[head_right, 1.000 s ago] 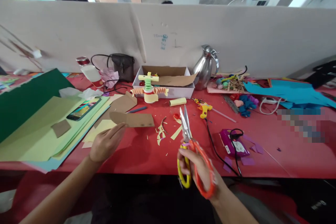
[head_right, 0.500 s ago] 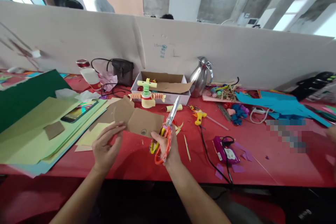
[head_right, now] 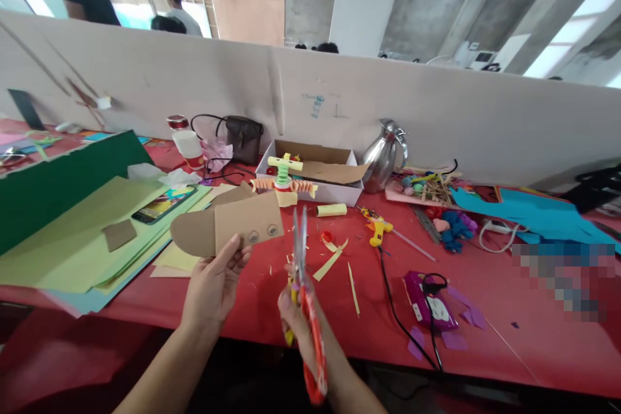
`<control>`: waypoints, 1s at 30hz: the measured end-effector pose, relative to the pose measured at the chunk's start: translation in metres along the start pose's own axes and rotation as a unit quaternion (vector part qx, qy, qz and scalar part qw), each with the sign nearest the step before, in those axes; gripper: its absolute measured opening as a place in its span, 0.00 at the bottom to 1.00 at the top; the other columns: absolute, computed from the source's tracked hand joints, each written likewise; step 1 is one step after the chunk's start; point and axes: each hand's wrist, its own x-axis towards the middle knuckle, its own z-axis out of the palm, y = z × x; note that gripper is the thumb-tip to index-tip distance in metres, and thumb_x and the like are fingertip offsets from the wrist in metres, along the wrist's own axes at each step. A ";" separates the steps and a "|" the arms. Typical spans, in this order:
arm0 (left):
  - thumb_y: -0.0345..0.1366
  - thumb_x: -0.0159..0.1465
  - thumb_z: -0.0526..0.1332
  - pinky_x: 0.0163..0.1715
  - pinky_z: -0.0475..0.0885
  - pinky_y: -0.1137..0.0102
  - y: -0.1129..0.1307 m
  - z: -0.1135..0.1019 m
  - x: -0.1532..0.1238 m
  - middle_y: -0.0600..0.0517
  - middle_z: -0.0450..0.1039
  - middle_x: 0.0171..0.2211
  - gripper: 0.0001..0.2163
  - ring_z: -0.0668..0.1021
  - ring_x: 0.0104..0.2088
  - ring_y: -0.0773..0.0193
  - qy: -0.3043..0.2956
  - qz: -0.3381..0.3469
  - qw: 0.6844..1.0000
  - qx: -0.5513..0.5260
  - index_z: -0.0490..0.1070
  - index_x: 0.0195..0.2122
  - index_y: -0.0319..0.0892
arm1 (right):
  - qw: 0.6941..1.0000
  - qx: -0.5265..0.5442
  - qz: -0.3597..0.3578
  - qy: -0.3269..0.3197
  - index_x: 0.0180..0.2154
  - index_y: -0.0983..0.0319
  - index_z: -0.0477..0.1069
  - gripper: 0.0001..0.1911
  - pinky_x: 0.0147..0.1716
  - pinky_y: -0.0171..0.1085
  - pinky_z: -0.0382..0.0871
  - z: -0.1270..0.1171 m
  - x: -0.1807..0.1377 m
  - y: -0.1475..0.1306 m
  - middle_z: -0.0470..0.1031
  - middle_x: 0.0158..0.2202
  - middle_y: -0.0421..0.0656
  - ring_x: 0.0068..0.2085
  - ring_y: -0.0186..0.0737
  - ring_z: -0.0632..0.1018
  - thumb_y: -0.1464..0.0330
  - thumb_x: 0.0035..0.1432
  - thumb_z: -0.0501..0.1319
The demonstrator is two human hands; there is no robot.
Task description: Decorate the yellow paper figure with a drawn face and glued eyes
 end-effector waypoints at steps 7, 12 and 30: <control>0.33 0.47 0.76 0.28 0.78 0.76 -0.004 0.006 -0.018 0.49 0.80 0.28 0.14 0.81 0.26 0.66 -0.024 0.029 0.999 0.024 0.79 0.34 0.35 | 0.994 -0.080 -0.010 -0.077 0.53 0.55 0.63 0.31 0.31 0.38 0.65 0.009 -0.034 0.003 0.66 0.35 0.40 0.30 0.35 0.68 0.43 0.56 0.59; 0.35 0.47 0.76 0.28 0.79 0.75 -0.005 0.003 -0.023 0.49 0.80 0.27 0.12 0.81 0.25 0.65 -0.036 0.023 0.998 0.047 0.79 0.31 0.35 | 0.987 -0.142 -0.011 -0.070 0.55 0.57 0.64 0.32 0.34 0.42 0.68 0.009 -0.026 -0.019 0.66 0.32 0.40 0.28 0.37 0.68 0.42 0.60 0.53; 0.35 0.47 0.75 0.29 0.79 0.74 -0.009 0.000 -0.023 0.50 0.80 0.27 0.12 0.82 0.26 0.64 -0.038 0.013 0.997 0.066 0.79 0.31 0.36 | 0.980 -0.196 -0.009 -0.019 0.53 0.60 0.67 0.36 0.20 0.33 0.54 0.012 -0.022 -0.020 0.54 0.21 0.34 0.20 0.32 0.56 0.39 0.58 0.51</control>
